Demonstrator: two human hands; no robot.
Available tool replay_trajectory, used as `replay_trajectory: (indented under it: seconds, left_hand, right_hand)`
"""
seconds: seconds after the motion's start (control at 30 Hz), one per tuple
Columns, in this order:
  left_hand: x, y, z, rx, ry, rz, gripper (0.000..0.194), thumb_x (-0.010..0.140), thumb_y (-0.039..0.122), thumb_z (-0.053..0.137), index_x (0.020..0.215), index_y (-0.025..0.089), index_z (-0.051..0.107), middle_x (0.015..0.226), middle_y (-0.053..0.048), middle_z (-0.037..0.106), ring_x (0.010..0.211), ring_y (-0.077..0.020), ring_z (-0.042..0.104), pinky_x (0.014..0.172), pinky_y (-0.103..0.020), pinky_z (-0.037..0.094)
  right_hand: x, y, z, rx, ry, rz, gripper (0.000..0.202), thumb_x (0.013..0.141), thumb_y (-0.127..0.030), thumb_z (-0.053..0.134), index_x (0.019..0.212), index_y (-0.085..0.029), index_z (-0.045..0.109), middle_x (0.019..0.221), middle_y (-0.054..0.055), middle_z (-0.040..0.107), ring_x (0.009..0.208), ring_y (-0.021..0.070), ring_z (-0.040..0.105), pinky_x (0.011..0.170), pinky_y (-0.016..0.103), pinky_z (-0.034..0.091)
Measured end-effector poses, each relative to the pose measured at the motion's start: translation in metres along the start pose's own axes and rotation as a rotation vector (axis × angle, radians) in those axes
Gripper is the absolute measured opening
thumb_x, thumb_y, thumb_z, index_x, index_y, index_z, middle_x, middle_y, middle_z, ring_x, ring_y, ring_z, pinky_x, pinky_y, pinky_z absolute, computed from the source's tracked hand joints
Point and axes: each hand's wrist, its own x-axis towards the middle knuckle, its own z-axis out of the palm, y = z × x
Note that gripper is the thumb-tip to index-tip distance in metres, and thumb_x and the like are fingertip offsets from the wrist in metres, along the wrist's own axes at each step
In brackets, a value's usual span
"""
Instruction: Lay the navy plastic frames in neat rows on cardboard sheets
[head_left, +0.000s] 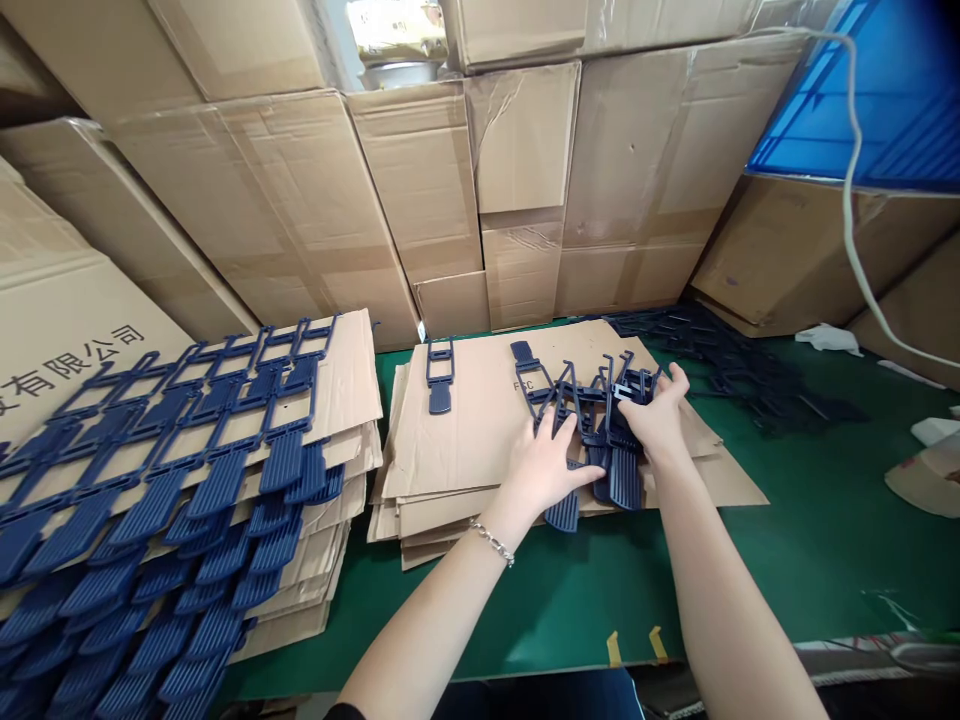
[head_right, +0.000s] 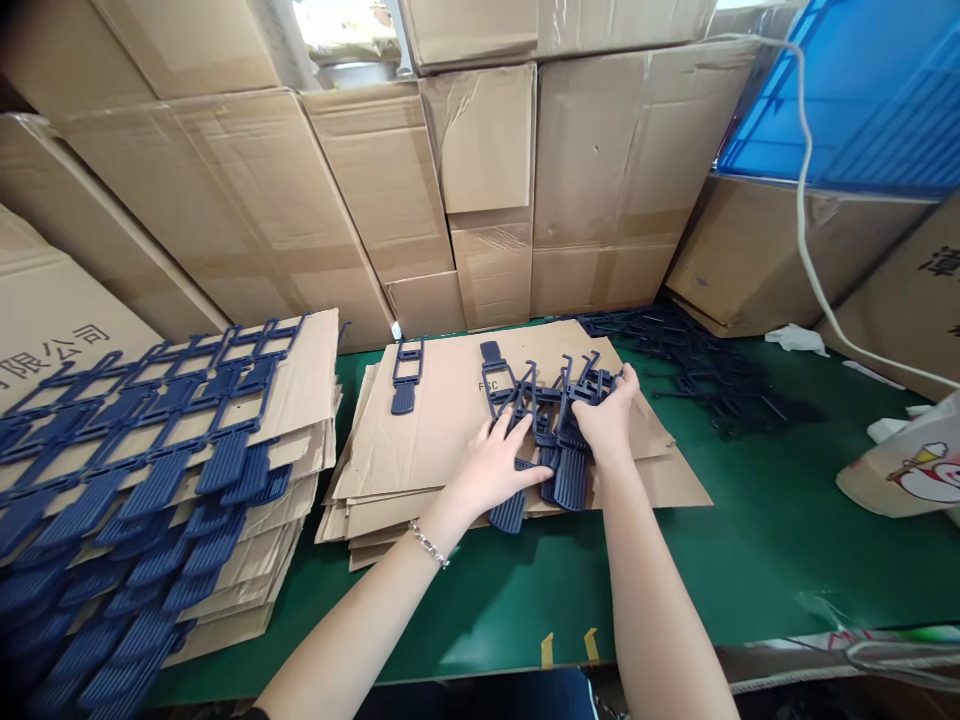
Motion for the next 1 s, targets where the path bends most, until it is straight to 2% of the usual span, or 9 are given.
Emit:
replay_trajectory:
  seconds: [0.1, 0.23, 0.33, 0.43, 0.5, 0.6, 0.73, 0.87, 1.0]
  left_hand:
    - [0.015, 0.009, 0.007, 0.032, 0.039, 0.000, 0.085, 0.070, 0.072, 0.044, 0.140, 0.026, 0.028, 0.150, -0.008, 0.020, 0.132, -0.0449, 0.012, 0.105, -0.055, 0.020]
    - [0.035, 0.020, 0.013, 0.046, 0.101, -0.016, 0.079, 0.075, 0.066, 0.043, 0.139, 0.022, 0.031, 0.147, -0.011, 0.025, 0.131, -0.0455, 0.015, 0.104, -0.054, 0.023]
    - [0.044, 0.022, 0.016, 0.052, 0.159, -0.008, 0.062, 0.084, 0.052, 0.039, 0.137, 0.019, 0.034, 0.145, -0.011, 0.030, 0.133, -0.0388, 0.019, 0.106, -0.048, 0.023]
    - [0.045, 0.019, 0.016, 0.046, 0.225, -0.020, 0.051, 0.090, 0.035, 0.033, 0.137, 0.014, 0.032, 0.148, -0.013, 0.023, 0.135, -0.0278, 0.021, 0.107, -0.038, 0.025]
    - [0.044, 0.014, 0.014, 0.034, 0.268, -0.081, 0.058, 0.089, 0.035, 0.039, 0.138, 0.007, 0.026, 0.147, -0.019, 0.020, 0.134, -0.0286, 0.023, 0.104, -0.037, 0.029]
    - [0.041, 0.007, 0.007, 0.016, 0.296, -0.176, 0.072, 0.080, 0.045, 0.053, 0.135, 0.005, 0.028, 0.133, -0.025, 0.041, 0.124, -0.0356, 0.037, 0.097, -0.045, 0.035]
    - [0.042, 0.000, -0.006, -0.046, 0.222, -0.216, 0.049, 0.077, 0.043, 0.058, 0.115, 0.013, 0.050, 0.097, -0.014, 0.064, 0.097, -0.0293, 0.058, 0.083, -0.042, 0.044]
    - [0.046, -0.009, -0.014, -0.139, 0.148, -0.231, 0.027, 0.083, 0.037, 0.054, 0.096, 0.014, 0.058, 0.089, -0.006, 0.063, 0.083, -0.0184, 0.060, 0.074, -0.037, 0.048]
    - [0.045, -0.026, -0.022, -0.245, 0.134, -0.206, 0.027, 0.087, 0.038, 0.049, 0.089, 0.013, 0.059, 0.084, -0.003, 0.062, 0.075, -0.0141, 0.060, 0.071, -0.034, 0.050]
  right_hand:
    - [-0.005, -0.014, -0.011, 0.000, -0.013, 0.047, 0.063, 0.068, -0.016, 0.042, 0.130, -0.012, 0.033, 0.127, 0.015, 0.046, 0.116, 0.0227, 0.045, 0.096, 0.036, 0.038]
    - [-0.010, -0.027, -0.019, -0.108, -0.037, -0.022, 0.045, 0.072, -0.015, 0.034, 0.112, -0.019, 0.055, 0.126, 0.007, 0.051, 0.121, 0.0237, 0.040, 0.108, 0.051, 0.012]
    - [-0.015, -0.030, -0.019, -0.192, -0.194, -0.060, 0.049, 0.084, -0.035, 0.031, 0.127, -0.020, 0.048, 0.137, 0.008, 0.041, 0.127, 0.0259, 0.034, 0.106, 0.057, 0.009]
    - [-0.017, -0.030, -0.014, -0.358, -0.320, -0.060, 0.067, 0.081, -0.057, 0.035, 0.137, -0.020, 0.036, 0.147, 0.009, 0.021, 0.132, 0.0312, 0.021, 0.101, 0.065, 0.010]
    - [-0.017, -0.029, -0.011, -0.440, -0.332, -0.056, 0.070, 0.080, -0.059, 0.036, 0.139, -0.020, 0.033, 0.149, 0.008, 0.015, 0.133, 0.0321, 0.018, 0.100, 0.066, 0.010]
    - [-0.016, -0.029, -0.009, -0.471, -0.321, -0.044, 0.067, 0.081, -0.055, 0.036, 0.139, -0.020, 0.032, 0.149, 0.008, 0.015, 0.133, 0.0316, 0.020, 0.101, 0.065, 0.015]
    - [-0.016, -0.032, -0.009, -0.475, -0.309, -0.025, 0.065, 0.082, -0.054, 0.035, 0.138, -0.021, 0.034, 0.149, 0.007, 0.014, 0.131, 0.0319, 0.023, 0.100, 0.063, 0.017]
    - [-0.016, -0.033, -0.010, -0.482, -0.304, -0.010, 0.064, 0.081, -0.055, 0.034, 0.136, -0.023, 0.036, 0.149, 0.006, 0.014, 0.129, 0.0329, 0.027, 0.099, 0.061, 0.021]
    - [-0.016, -0.032, -0.010, -0.477, -0.297, -0.019, 0.062, 0.082, -0.055, 0.034, 0.135, -0.024, 0.037, 0.149, 0.006, 0.016, 0.128, 0.0325, 0.029, 0.098, 0.060, 0.024]
